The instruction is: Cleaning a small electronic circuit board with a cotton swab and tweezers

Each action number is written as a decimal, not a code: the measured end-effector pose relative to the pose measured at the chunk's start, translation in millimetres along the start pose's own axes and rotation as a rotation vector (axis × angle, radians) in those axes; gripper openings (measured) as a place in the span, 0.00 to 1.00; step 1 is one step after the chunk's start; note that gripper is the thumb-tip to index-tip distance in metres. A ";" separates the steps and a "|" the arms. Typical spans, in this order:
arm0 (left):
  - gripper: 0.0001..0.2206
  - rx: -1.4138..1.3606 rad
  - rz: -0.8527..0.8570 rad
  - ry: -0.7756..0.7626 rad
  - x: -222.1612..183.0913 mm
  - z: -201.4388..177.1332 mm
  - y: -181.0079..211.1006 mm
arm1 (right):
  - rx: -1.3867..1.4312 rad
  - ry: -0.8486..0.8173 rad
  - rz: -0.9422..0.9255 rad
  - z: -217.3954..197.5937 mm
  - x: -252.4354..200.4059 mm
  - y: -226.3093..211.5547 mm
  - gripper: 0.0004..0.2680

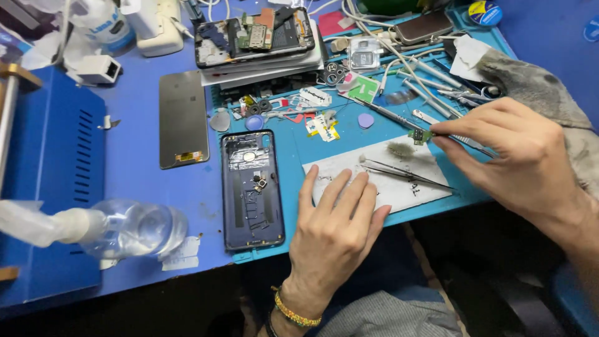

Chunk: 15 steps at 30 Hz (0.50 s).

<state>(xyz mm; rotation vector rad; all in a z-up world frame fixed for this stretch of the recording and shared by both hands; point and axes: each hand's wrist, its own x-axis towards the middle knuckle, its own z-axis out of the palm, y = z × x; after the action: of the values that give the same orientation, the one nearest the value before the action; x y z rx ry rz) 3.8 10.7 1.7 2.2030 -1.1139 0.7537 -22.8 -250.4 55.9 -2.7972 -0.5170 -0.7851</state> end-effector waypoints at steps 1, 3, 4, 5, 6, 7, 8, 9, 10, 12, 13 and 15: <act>0.13 -0.014 0.000 -0.003 0.7 0.8 0.3 | -0.007 -0.009 0.009 -1.4 1.6 2.1 0.03; 0.13 -0.037 -0.019 -0.017 2.5 -1.5 -1.2 | 0.006 -0.021 0.061 -2.3 10.5 5.5 0.02; 0.13 -0.034 -0.026 -0.013 2.7 -0.8 -1.6 | 0.009 -0.024 0.053 -1.7 20.7 5.7 0.02; 0.13 -0.054 -0.030 -0.008 2.5 -0.9 -2.0 | 0.055 -0.024 0.055 -1.4 30.8 5.1 0.02; 0.13 -0.074 -0.034 -0.002 2.1 -0.9 -2.2 | 0.101 -0.024 0.056 -0.7 40.9 4.3 0.03; 0.13 -0.069 -0.041 0.003 1.5 -0.6 -3.0 | 0.104 -0.026 0.048 4.5 55.7 9.3 0.03; 0.13 -0.083 -0.035 0.013 0.9 -0.5 -3.6 | 0.135 -0.034 -0.006 9.4 70.2 14.1 0.03; 0.12 -0.097 -0.028 0.024 0.4 -0.2 -3.9 | 0.166 -0.043 -0.060 14.3 84.5 18.8 0.03; 0.12 -0.092 -0.033 0.027 0.0 -0.4 -4.3 | 0.168 -0.044 -0.067 22.8 102.2 24.0 0.03; 0.11 -0.109 -0.035 0.035 -1.2 -0.6 -5.0 | 0.330 -0.051 -0.165 40.7 138.2 33.2 0.05; 0.11 -0.103 -0.042 0.039 -2.0 -0.7 -5.5 | 0.334 -0.054 -0.174 52.8 150.3 42.9 0.05; 0.11 -0.129 -0.042 0.038 -3.8 -0.6 -6.4 | 0.252 -0.136 -0.143 78.6 175.6 61.2 0.03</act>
<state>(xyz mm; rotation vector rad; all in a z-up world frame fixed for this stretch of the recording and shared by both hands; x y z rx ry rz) 7.1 16.3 -2.0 2.0890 -1.0639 0.6838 177.4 -236.4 78.0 -2.6112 -0.7872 -0.5154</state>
